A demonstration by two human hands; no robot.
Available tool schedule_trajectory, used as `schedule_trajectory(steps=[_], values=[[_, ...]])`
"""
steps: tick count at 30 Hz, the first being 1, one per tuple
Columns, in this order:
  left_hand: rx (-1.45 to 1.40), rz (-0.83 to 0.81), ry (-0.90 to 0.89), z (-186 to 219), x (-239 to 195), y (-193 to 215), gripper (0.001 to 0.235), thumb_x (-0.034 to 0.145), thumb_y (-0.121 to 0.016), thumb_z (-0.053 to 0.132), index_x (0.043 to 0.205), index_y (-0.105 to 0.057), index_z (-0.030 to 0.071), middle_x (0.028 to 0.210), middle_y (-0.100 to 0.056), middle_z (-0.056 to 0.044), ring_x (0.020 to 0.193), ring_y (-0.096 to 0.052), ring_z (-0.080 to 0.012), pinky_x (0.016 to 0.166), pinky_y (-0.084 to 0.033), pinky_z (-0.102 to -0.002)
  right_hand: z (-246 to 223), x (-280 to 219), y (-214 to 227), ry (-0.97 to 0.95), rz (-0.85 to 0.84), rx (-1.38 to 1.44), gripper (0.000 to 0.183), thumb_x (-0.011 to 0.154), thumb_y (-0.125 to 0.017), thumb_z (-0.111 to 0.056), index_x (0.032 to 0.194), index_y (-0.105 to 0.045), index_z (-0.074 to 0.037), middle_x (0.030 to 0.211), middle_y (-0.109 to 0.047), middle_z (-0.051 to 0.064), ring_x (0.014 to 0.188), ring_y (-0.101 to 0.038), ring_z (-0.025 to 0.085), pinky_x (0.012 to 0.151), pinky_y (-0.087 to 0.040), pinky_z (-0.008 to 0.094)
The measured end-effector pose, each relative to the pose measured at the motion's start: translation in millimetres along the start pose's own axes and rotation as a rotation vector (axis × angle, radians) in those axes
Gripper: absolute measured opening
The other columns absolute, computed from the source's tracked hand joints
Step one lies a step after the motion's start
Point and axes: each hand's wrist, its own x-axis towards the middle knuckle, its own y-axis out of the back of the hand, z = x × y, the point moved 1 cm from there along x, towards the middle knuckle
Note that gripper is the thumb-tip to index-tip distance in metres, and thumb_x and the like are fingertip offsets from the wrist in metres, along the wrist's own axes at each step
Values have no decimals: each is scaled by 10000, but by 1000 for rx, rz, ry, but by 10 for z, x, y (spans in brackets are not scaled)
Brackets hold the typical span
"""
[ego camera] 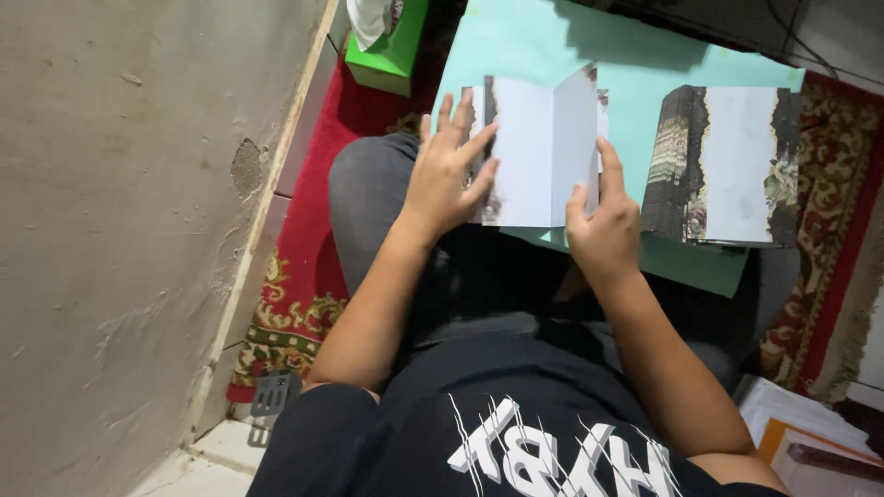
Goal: Assemble paper folders by folding sheets and aligning printed inserts on a flat surface
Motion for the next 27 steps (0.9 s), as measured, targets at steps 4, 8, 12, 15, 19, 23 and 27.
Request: schedule_trajectory(steps=[4, 8, 12, 15, 19, 23, 27], values=[[284, -44, 55, -273, -137, -168, 462, 938, -701, 337, 1371, -683, 178, 1599, -415, -188, 1480, -379, -426, 1144, -291, -700, 65, 36, -27, -186, -8, 268, 592, 975, -565, -64, 1555, -456, -109, 1108, -685, 393, 1018, -650, 567, 748, -548, 572], [319, -58, 94, -370, -161, -231, 489, 963, -655, 386, 1412, -655, 194, 1569, -479, -153, 1460, -433, -375, 1149, -311, -687, 413, -10, -166, -218, 57, 306, 595, 972, -577, -16, 1549, -454, -93, 1184, -658, 409, 1110, -642, 519, 848, -559, 540], [265, -55, 133, -344, -169, -214, 611, 950, -648, 574, 1409, -647, 170, 1550, -509, -150, 1472, -428, -356, 1170, -302, -672, 487, -79, -232, -237, 76, 290, 582, 966, -570, 36, 1529, -451, -54, 1302, -590, 422, 1180, -590, 537, 924, -531, 599], [281, -58, 136, -322, -153, -178, 704, 897, -685, 626, 1420, -639, 157, 1547, -519, -143, 1465, -442, -351, 1171, -314, -668, 631, -129, -323, -215, 59, 200, 597, 973, -576, -8, 1550, -426, -44, 1281, -613, 409, 1156, -599, 560, 883, -529, 625], [252, -75, 146, -384, -178, -215, 692, 880, -715, 588, 1453, -609, 213, 1555, -517, -116, 1474, -432, -341, 1175, -313, -675, 729, -166, -380, -125, 77, 171, 570, 946, -614, 2, 1498, -483, 57, 1271, -609, 385, 1136, -603, 579, 865, -534, 611], [246, -47, 133, -423, -186, -263, 564, 925, -695, 465, 1440, -627, 244, 1557, -517, -107, 1468, -442, -338, 1168, -321, -675, 881, -211, -477, -73, 95, 133, 573, 938, -636, -14, 1486, -510, 95, 1207, -602, 346, 1096, -602, 580, 852, -522, 604], [262, -47, 132, -412, -167, -247, 513, 934, -683, 442, 1401, -660, 231, 1547, -528, -103, 1468, -442, -325, 1173, -319, -661, 827, -200, -470, -70, 73, 99, 589, 940, -649, -47, 1496, -505, 82, 1135, -607, 316, 1004, -620, 551, 811, -514, 571]])
